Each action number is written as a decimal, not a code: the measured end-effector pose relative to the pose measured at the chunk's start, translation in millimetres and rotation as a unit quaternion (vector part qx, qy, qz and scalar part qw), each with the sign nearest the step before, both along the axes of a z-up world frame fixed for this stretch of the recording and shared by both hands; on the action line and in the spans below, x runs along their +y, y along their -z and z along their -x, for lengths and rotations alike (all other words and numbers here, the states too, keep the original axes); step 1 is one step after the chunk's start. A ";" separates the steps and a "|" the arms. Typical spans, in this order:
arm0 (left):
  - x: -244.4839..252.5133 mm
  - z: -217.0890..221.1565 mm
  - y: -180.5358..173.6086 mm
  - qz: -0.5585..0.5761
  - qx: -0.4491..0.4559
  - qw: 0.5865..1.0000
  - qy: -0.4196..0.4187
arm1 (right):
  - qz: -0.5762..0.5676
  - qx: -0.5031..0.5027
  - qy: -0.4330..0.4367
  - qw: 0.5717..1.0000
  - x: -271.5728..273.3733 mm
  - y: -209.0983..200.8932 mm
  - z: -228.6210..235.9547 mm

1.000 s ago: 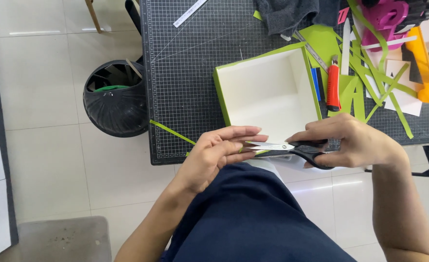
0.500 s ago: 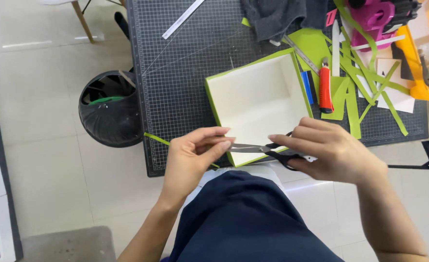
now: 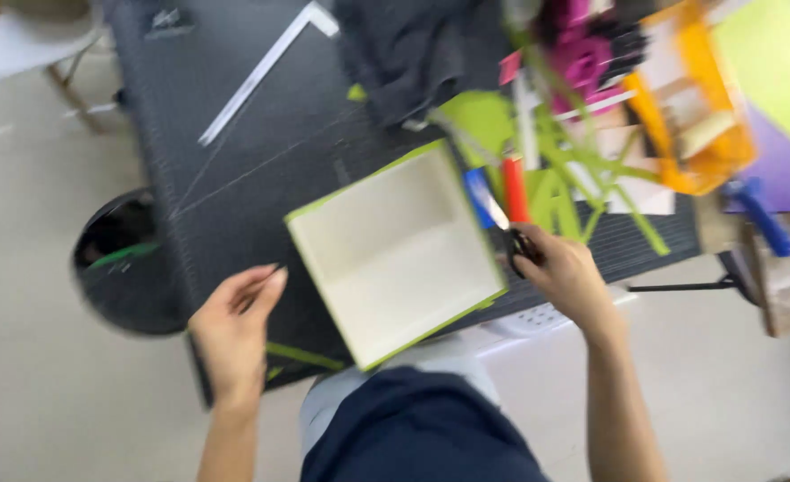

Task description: Applying green adhesive strips to the edges of a white box and smoothing them with a squeegee and scissors.

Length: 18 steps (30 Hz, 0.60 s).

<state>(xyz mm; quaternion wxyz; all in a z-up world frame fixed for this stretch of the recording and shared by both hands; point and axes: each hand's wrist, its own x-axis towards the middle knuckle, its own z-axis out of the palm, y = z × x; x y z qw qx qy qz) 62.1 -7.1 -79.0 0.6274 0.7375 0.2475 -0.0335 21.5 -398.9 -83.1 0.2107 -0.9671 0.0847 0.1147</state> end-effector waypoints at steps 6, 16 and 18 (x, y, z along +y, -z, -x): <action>24.4 8.1 84.1 -0.383 -0.161 0.897 0.154 | 0.064 0.284 0.293 0.911 -95.0 70.7 0.6; 3.7 7.6 76.1 -0.435 0.090 0.886 0.132 | 0.108 -0.263 0.323 0.903 -232.3 104.6 -44.2; 10.6 18.4 77.5 -0.331 -0.066 0.933 0.121 | 0.066 -0.429 0.253 0.864 -295.5 155.8 -66.4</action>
